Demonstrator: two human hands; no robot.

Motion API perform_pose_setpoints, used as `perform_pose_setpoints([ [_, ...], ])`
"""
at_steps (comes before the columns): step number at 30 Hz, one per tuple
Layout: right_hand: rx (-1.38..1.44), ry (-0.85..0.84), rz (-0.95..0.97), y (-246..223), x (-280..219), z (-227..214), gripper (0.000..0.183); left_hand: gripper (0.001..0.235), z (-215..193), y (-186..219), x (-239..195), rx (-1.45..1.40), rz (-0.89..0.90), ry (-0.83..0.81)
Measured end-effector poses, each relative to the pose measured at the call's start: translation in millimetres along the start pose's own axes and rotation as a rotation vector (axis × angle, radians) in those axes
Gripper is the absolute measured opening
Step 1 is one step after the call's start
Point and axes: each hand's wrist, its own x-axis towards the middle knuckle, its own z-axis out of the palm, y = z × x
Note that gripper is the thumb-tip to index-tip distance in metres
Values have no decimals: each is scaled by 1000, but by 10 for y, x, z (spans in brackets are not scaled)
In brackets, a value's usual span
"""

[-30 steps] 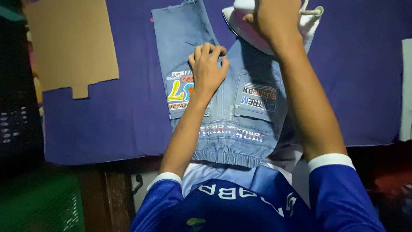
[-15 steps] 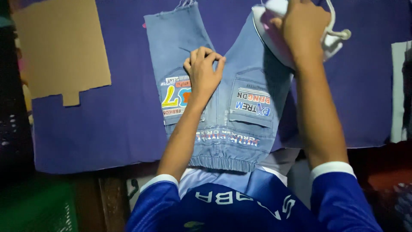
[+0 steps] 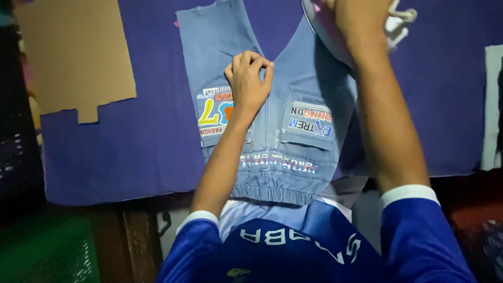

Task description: The recorder is ironing a pair of blue denim shorts on an ironing surface.

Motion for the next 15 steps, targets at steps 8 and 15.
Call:
perform_pose_setpoints([
  [8,-239,3,-29,-314,-372,-1354,36,11,-196,-12,86,-78,-1,74],
  [15,-188,-364,-79,-464,-364,-1632,48,12,-379,-184,101,-164,-79,177],
])
